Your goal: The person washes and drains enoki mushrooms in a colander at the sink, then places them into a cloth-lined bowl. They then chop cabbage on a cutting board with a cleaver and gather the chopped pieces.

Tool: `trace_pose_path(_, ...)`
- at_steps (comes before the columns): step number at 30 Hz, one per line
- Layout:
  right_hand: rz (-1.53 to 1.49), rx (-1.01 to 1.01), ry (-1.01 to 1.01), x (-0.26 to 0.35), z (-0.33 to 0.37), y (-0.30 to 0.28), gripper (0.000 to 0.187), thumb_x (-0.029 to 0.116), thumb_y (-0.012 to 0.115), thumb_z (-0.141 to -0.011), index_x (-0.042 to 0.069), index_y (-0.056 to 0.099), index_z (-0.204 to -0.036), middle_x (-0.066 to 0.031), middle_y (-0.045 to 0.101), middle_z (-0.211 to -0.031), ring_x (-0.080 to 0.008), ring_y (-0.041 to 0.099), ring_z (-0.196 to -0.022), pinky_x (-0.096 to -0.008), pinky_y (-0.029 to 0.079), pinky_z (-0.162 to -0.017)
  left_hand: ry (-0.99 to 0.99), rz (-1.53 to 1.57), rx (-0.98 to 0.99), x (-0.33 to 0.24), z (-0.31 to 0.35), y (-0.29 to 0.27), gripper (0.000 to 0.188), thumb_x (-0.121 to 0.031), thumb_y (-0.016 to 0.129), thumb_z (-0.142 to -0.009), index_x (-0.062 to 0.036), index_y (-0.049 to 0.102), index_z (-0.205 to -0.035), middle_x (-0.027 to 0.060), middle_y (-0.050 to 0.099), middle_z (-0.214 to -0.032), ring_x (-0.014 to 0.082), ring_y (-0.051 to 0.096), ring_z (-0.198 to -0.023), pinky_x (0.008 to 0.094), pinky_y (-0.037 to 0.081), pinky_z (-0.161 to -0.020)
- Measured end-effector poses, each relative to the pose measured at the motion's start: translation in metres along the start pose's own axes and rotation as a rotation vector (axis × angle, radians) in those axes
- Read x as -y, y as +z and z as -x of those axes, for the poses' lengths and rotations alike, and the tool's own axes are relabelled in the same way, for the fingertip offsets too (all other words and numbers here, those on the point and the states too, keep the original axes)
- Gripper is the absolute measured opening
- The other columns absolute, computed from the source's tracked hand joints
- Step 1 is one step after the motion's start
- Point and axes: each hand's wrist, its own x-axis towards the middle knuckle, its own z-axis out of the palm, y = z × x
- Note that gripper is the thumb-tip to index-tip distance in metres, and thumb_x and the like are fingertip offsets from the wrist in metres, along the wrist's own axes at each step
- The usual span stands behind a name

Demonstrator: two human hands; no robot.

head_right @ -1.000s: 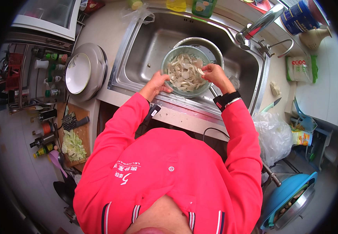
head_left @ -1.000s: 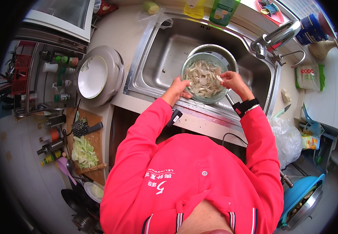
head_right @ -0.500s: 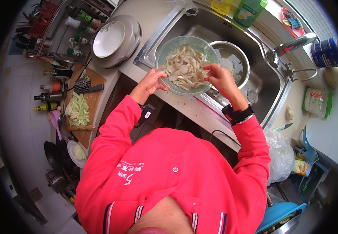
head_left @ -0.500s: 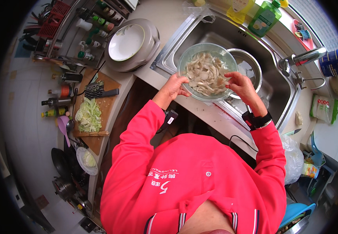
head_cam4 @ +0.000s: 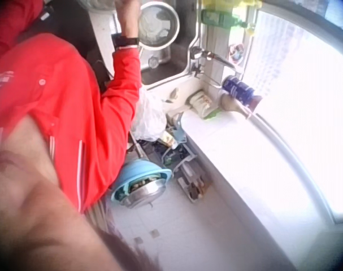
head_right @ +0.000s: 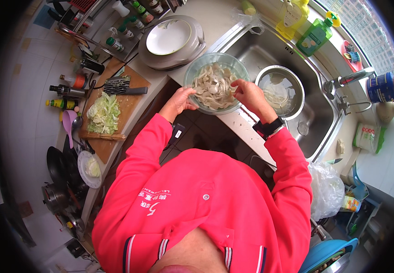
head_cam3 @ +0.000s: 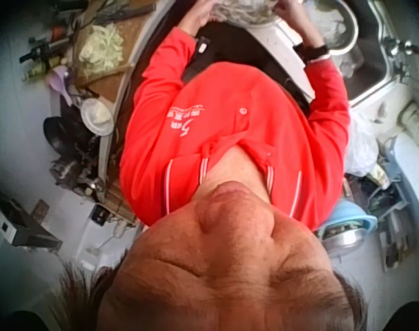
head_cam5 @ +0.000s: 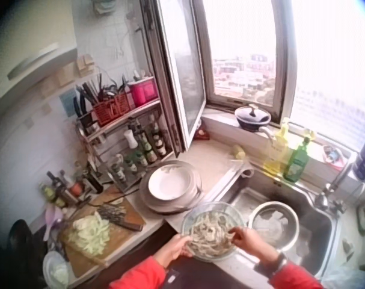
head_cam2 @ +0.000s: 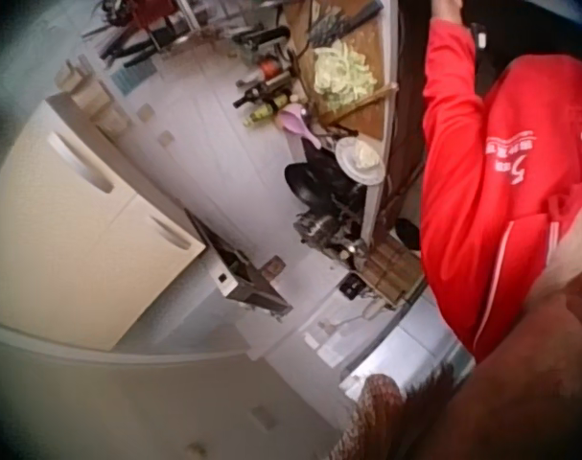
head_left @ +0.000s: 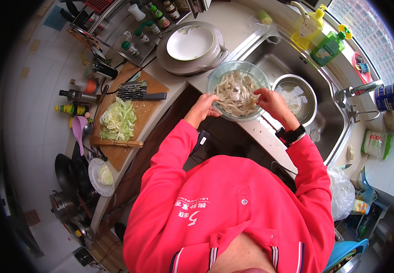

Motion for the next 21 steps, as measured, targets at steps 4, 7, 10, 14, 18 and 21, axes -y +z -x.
trace_pose_path(4, 0.101, -0.033, 0.005, 0.01, -0.003, 0.009, 0.035, 0.01, 0.063, -0.076, 0.009, 0.063, -0.11, -0.0065, 0.069, -0.083, -0.0256, 0.067, -0.082, -0.0372, 0.051, -0.073, 0.17, -0.413, -0.205, -0.004, 0.01, 0.001, 0.055, -0.036, 0.065, -0.084, -0.0015, 0.048, -0.123, 0.0162, 0.064, -0.105, 0.0266, 0.065, -0.073, 0.0311, 0.054, -0.056)
trace_pose_path(7, 0.11, -0.041, -0.014, 0.014, -0.006, 0.009, 0.035, 0.01, 0.063, -0.075, 0.008, 0.063, -0.11, -0.0067, 0.07, -0.082, -0.0256, 0.067, -0.081, -0.0372, 0.051, -0.072, 0.547, -0.959, -0.776, -0.011, 0.018, 0.013, 0.054, -0.036, 0.069, -0.08, -0.0059, 0.054, -0.122, 0.0167, 0.056, -0.123, 0.0294, 0.051, -0.116, 0.0372, 0.044, -0.093)
trace_pose_path(10, 0.093, -0.054, -0.039, 0.02, -0.011, 0.009, 0.036, 0.011, 0.065, -0.075, 0.007, 0.063, -0.11, -0.0075, 0.07, -0.081, -0.0252, 0.067, -0.08, -0.0367, 0.051, -0.071, 1.139, -1.073, -0.639, -0.028, 0.019, 0.025, 0.043, -0.028, 0.071, -0.075, -0.0107, 0.063, -0.113, 0.0096, 0.06, -0.116, 0.0284, 0.054, -0.106, 0.0381, 0.046, -0.09)
trace_pose_path(14, 0.021, -0.061, -0.052, 0.03, -0.019, 0.011, 0.037, 0.011, 0.066, -0.074, 0.005, 0.062, -0.11, -0.0095, 0.07, -0.08, -0.0247, 0.068, -0.077, -0.0357, 0.051, -0.068, 1.186, -1.2, -0.288, -0.027, 0.008, 0.064, 0.021, -0.021, 0.072, -0.074, -0.013, 0.072, -0.093, 0.0028, 0.065, -0.1, 0.0261, 0.055, -0.102, 0.0364, 0.046, -0.091)
trace_pose_path(18, 0.068, -0.154, -0.079, 0.033, -0.021, 0.009, 0.041, 0.011, 0.067, -0.073, 0.003, 0.061, -0.112, -0.01, 0.07, -0.079, -0.0249, 0.068, -0.073, -0.0356, 0.051, -0.067, 1.051, -1.2, -0.194, -0.021, -0.006, 0.081, 0.012, -0.019, 0.071, -0.072, -0.0137, 0.073, -0.083, 0.0006, 0.066, -0.098, 0.0247, 0.056, -0.103, 0.0354, 0.046, -0.09)
trace_pose_path(21, -0.025, -0.171, -0.068, 0.027, -0.018, 0.004, 0.041, 0.003, 0.065, -0.074, 0.0, 0.057, -0.115, -0.0083, 0.069, -0.077, -0.0169, 0.066, -0.07, -0.0302, 0.051, -0.065, 1.031, -1.159, -0.191, -0.021, -0.009, 0.083, 0.01, -0.018, 0.07, -0.071, -0.0127, 0.072, -0.08, -0.0001, 0.066, -0.097, 0.0252, 0.055, -0.103, 0.036, 0.046, -0.091)
